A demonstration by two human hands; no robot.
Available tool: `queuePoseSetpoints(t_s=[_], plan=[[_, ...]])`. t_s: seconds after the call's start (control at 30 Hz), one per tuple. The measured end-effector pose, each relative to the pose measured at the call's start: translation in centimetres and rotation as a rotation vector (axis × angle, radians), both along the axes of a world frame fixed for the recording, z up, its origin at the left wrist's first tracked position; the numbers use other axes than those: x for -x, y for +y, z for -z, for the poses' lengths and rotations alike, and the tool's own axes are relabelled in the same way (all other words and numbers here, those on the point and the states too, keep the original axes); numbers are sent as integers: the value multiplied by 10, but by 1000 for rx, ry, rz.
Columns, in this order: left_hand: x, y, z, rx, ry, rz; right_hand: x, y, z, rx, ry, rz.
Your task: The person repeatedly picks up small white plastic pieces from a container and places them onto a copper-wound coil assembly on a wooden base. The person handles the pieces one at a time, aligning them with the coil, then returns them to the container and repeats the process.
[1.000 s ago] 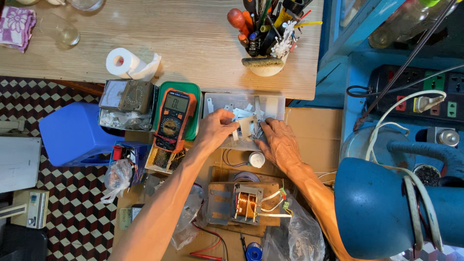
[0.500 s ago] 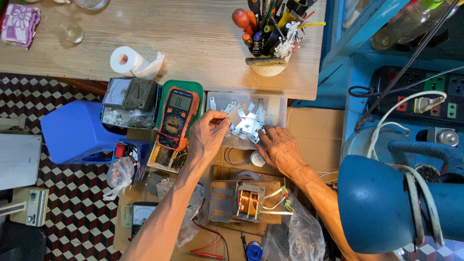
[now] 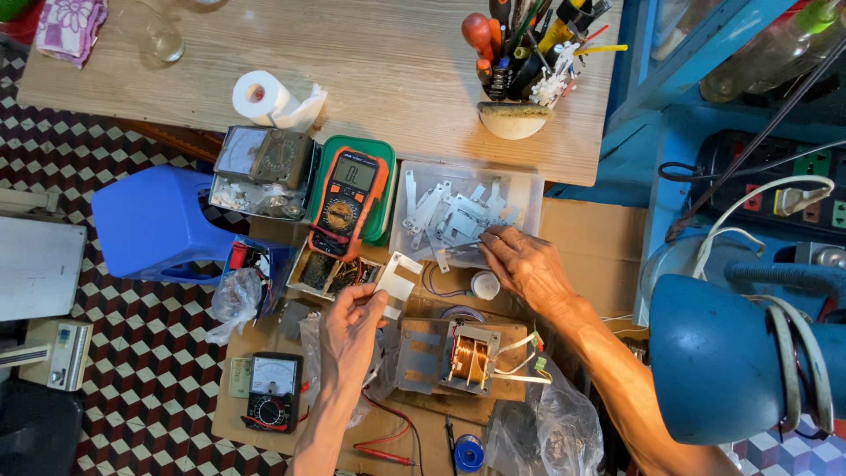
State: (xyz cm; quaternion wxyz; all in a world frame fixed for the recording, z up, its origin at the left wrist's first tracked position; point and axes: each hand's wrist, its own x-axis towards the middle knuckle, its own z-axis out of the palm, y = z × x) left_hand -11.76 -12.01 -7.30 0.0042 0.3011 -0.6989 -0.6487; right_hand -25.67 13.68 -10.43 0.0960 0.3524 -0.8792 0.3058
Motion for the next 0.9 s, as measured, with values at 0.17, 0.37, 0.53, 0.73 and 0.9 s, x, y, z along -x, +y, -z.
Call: queuePoseSetpoints(t_s=[0.17,0.37,0.53,0.73,0.9], plan=[[-18,1,-15,-88,-128,-100,0,-4,6,47,-114,41],[-46,1,-24,-270,-48,-132,-34,25,1,487,-644,412],[-73,6,-21,-444,-63,-59,-100,70,-14,820,-747,755],[-94,8,-16,-581,-63,-75,-216,82,-48,1107,-738,986],[-106,5,-10,-593,-59,-133,-305,52,-72,1337,-647,1169]])
